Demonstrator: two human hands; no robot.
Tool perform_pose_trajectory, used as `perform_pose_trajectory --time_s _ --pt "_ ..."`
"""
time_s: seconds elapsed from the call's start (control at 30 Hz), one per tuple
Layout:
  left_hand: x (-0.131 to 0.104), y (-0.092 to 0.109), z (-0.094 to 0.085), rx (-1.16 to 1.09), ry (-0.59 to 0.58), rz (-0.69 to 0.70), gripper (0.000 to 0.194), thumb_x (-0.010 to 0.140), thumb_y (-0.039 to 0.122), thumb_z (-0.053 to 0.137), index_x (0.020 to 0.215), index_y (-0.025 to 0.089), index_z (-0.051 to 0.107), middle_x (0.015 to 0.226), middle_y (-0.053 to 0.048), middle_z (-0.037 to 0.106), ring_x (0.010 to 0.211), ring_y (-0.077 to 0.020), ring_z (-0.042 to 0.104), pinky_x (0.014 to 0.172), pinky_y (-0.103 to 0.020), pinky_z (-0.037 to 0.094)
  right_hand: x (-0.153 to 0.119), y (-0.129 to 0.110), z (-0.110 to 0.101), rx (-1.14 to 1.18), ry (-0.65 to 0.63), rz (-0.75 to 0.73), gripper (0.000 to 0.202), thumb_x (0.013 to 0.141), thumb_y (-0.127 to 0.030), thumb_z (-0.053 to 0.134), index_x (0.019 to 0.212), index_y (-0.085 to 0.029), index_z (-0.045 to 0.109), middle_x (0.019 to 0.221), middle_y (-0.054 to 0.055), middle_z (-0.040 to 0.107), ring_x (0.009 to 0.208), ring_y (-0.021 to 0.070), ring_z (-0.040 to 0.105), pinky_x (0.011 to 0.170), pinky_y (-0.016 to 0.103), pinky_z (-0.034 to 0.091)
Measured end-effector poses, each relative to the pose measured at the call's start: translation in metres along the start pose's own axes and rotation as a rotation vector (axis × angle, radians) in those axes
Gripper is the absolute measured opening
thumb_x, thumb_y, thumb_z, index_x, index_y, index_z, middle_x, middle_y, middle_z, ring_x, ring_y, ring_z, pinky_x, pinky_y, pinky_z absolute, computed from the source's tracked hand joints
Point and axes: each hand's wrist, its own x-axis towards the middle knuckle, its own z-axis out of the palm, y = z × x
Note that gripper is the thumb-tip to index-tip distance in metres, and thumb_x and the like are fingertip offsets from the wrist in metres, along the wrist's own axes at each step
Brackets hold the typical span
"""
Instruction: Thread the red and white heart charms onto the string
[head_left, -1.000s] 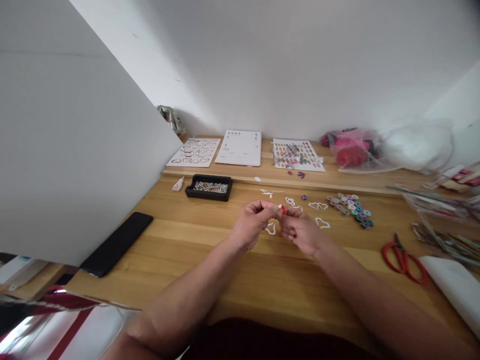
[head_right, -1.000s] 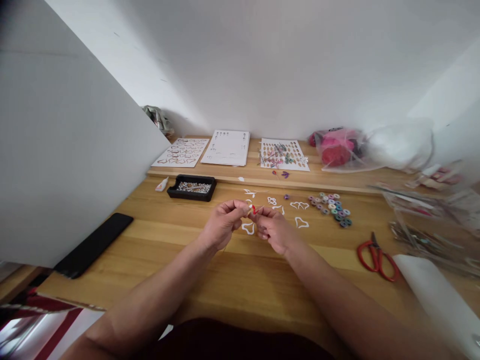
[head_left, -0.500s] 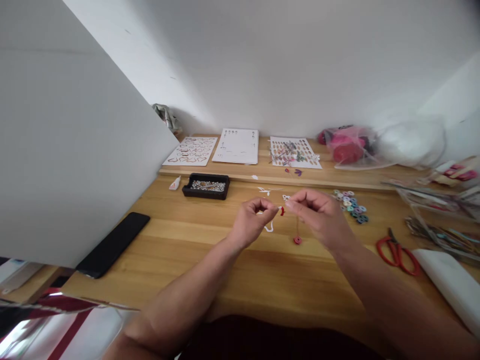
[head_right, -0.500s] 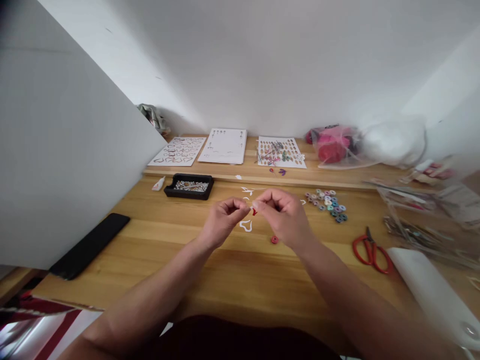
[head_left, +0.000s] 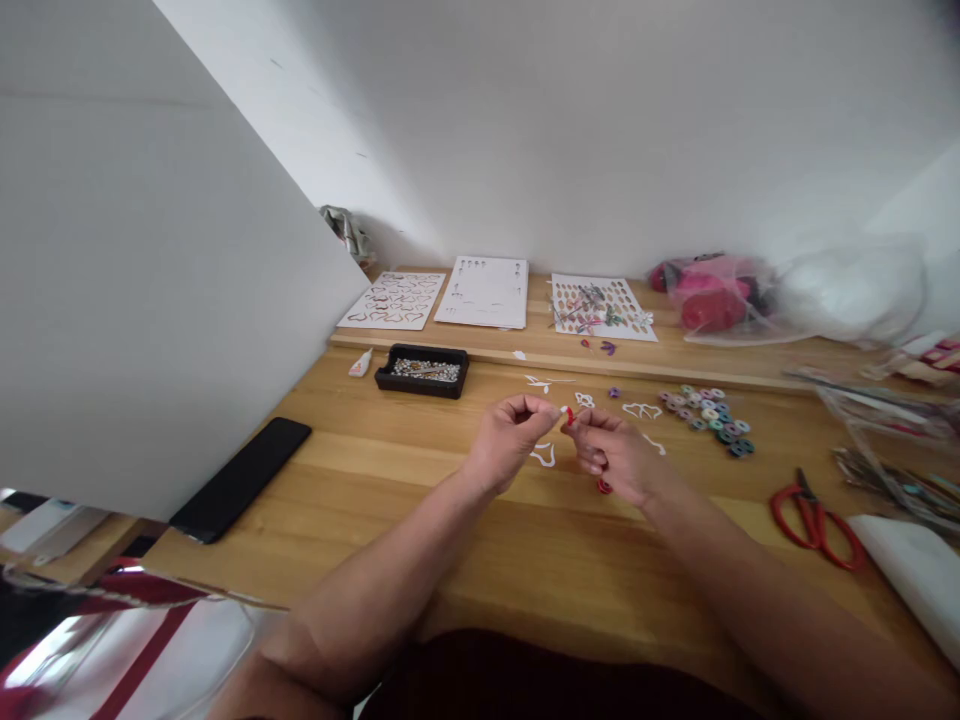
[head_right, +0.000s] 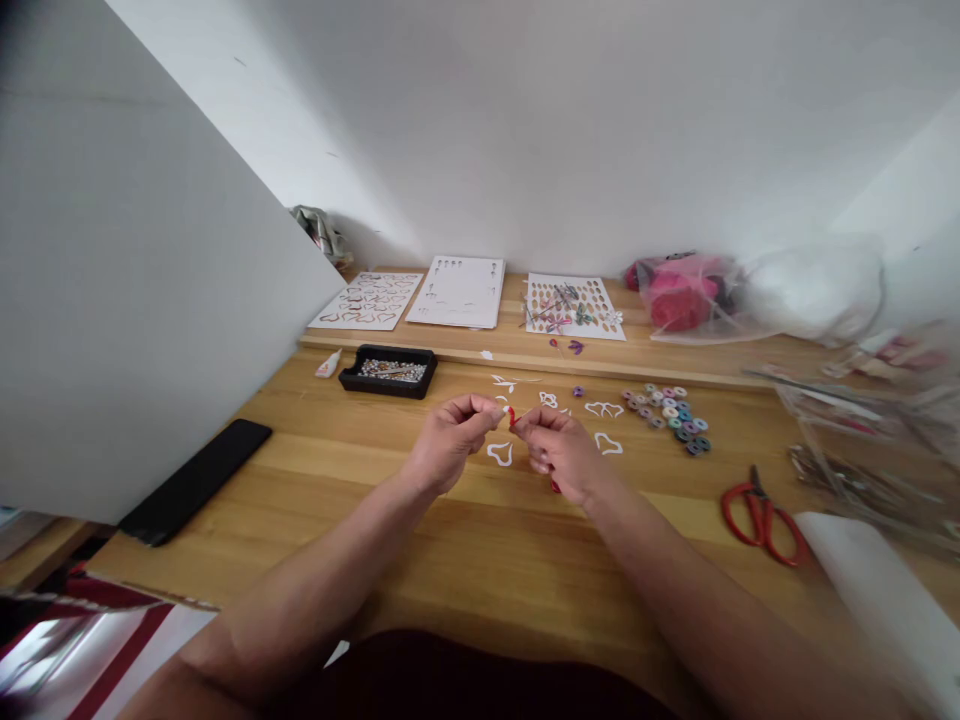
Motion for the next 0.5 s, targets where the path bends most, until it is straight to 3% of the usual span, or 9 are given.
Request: perform_pose_trajectory --time_s 0.1,0.23,0.37,0.5 --pt "0.002 -0.003 -0.002 0.043 0.052 0.032 0.030 0.070 0.042 0.080 0.072 0.015 0.066 0.062 0.003 0.057 0.053 -0.0062 0.040 0.055 -0.023 0.033 -0.015 0.001 0.009 -0.094 -0.051 0.008 0.022 0.066 -0.034 0.081 0.067 -0.020 0.063 0.051 -0.007 0.045 0.042 0.0049 0.028 0.043 0.023 0.021" --pt "0.004 -0.007 -0.005 0.167 0.083 0.080 0.026 0.074 0.039 0.078 0.076 0.015 0.069 0.069 0.000 0.063 0.060 -0.0082 0.048 0.061 -0.024 0.037 -0.035 -0.020 0.015 -0.430 -0.053 -0.185 0.027 0.077 -0.040 0.074 0.065 -0.020 0.061 0.050 -0.005 0.043 0.046 0.0087 0.033 0.044 0.025 0.025" --pt "0.001 -0.005 -0.005 0.215 0.034 0.070 0.027 0.074 0.039 0.077 0.075 0.014 0.068 0.072 -0.001 0.064 0.063 -0.0090 0.051 0.062 -0.023 0.038 -0.039 -0.049 0.015 -0.608 0.079 -0.384 0.024 0.083 -0.038 0.068 0.068 -0.020 0.063 0.057 -0.002 0.049 0.052 0.0103 0.037 0.048 0.027 0.028" --pt "-0.002 -0.001 -0.003 0.197 -0.039 0.019 0.029 0.073 0.041 0.078 0.074 0.014 0.066 0.070 0.001 0.060 0.057 -0.0071 0.044 0.054 -0.022 0.033 -0.025 -0.064 0.010 -0.679 0.166 -0.473 0.020 0.081 -0.036 0.069 0.070 -0.019 0.066 0.058 -0.002 0.050 0.054 0.0106 0.037 0.051 0.028 0.028"
